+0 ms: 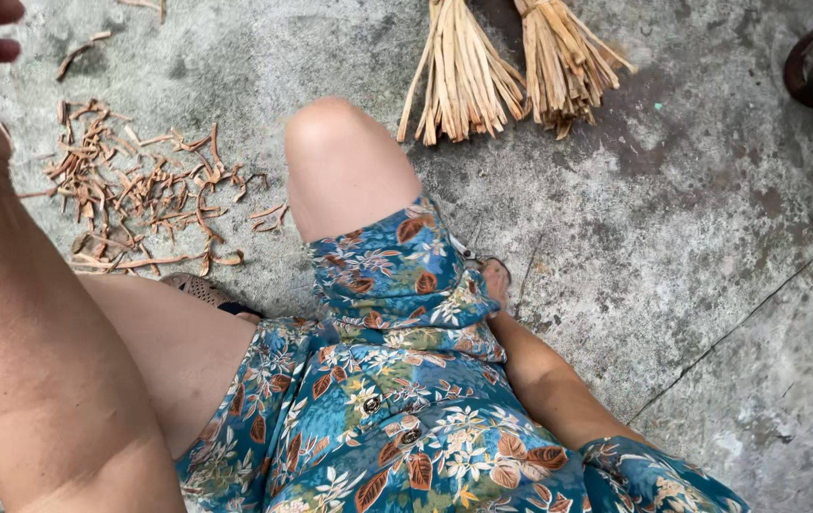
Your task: The person sits on a concrete floor and uses shears to trim and split dried plant stalks. They repeatedly cut the stalks into smaller pieces and gather them into a bundle, which is then tied together with a strip of material.
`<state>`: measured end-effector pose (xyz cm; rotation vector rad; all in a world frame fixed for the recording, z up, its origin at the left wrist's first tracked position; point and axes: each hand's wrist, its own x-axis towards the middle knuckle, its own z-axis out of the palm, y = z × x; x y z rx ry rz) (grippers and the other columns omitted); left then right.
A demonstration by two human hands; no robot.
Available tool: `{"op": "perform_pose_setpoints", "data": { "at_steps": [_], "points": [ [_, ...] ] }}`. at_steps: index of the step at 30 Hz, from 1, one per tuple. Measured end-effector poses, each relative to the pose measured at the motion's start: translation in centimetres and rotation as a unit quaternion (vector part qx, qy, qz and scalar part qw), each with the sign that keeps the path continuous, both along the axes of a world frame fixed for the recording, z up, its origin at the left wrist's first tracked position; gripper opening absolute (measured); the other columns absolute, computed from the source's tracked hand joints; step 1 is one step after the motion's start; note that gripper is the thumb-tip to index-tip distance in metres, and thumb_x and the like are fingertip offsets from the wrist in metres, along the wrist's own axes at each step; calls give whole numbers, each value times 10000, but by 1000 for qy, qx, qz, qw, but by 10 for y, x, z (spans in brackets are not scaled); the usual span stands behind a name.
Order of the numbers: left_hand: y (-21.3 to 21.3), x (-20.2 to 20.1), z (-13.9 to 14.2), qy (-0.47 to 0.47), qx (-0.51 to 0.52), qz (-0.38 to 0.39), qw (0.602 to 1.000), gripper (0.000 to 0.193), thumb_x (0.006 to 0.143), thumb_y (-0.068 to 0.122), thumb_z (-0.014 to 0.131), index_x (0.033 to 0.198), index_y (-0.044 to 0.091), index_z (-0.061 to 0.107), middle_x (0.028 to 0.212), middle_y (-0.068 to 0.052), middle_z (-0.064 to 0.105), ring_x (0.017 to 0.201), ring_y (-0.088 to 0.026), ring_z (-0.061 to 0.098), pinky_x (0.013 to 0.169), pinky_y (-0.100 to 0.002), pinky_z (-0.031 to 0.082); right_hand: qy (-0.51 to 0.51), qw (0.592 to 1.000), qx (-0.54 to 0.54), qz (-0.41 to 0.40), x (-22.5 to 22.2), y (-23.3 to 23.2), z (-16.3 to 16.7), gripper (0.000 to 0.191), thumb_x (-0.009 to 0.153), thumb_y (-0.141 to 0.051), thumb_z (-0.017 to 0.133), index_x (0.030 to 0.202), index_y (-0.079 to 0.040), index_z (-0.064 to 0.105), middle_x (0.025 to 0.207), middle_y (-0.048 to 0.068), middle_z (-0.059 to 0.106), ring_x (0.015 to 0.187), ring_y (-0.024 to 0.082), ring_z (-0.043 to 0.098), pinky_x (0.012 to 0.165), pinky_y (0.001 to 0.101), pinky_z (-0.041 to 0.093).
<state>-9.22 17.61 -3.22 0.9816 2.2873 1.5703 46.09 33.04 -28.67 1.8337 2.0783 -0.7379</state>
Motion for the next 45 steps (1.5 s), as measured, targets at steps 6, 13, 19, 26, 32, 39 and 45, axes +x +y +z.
{"op": "perform_pose_setpoints", "data": {
  "at_steps": [6, 13, 19, 26, 32, 39, 45],
  "points": [
    [31, 41, 10, -38, 15, -33, 999, 105, 1117, 134, 594, 1193, 107, 661, 1151, -52, 724, 1014, -147, 748, 812, -290, 582, -4, 997, 70, -26, 12, 8, -7, 527, 1023, -275, 565, 1494, -105, 398, 1461, 247, 444, 1368, 424, 455, 1106, 508, 434],
    [48, 65, 17, -178, 20, 17, 984, 38, 1078, 125, 636, 1052, 148, 652, 1021, 8, 720, 869, -80, 725, 702, -197, 557, 10, 916, 337, 218, 14, 27, 2, 593, 900, -225, 579, 1471, -201, 422, 1441, 167, 491, 1282, 385, 486, 1004, 591, 418],
    [60, 85, 21, -120, -17, -40, 992, 59, 1124, 37, 655, 1141, 59, 706, 1083, -83, 735, 940, -146, 731, 759, -251, 587, 6, 969, 123, 213, 24, 42, 4, 674, 842, -274, 711, 1445, -197, 420, 1316, 148, 537, 1244, 362, 527, 1042, 539, 441],
    [122, 84, 58, -10, -151, -31, 988, 87, 1039, 121, 638, 1077, 68, 696, 994, -75, 724, 853, -116, 717, 667, -252, 580, 59, 991, 34, 115, 37, 31, -1, 500, 915, -217, 670, 1371, -206, 466, 1207, 167, 651, 1085, 380, 672, 872, 526, 547],
    [189, 105, 22, -79, -108, -160, 978, 87, 1080, 111, 670, 1136, 61, 714, 1065, -67, 749, 904, -143, 740, 706, -275, 570, 46, 999, -13, 26, 27, 29, -1, 476, 914, -356, 734, 1248, -140, 473, 1194, 213, 596, 1090, 386, 638, 909, 512, 523],
    [226, 118, -23, -151, -163, -204, 953, 113, 1042, 159, 679, 1106, 75, 721, 1040, -24, 749, 906, -132, 730, 710, -273, 550, 55, 998, 24, -3, 27, 2, -3, 642, 859, -256, 732, 1376, -131, 374, 1195, 226, 560, 1125, 444, 599, 909, 561, 508],
    [249, 113, -42, -176, -184, -185, 949, 109, 1038, 146, 681, 1096, 58, 708, 1033, -51, 743, 874, -145, 725, 680, -274, 545, 18, 997, -22, -70, 34, 0, -9, 376, 990, -232, 544, 1352, -208, 444, 1205, 216, 616, 1108, 447, 636, 891, 559, 537]
  ]
}}
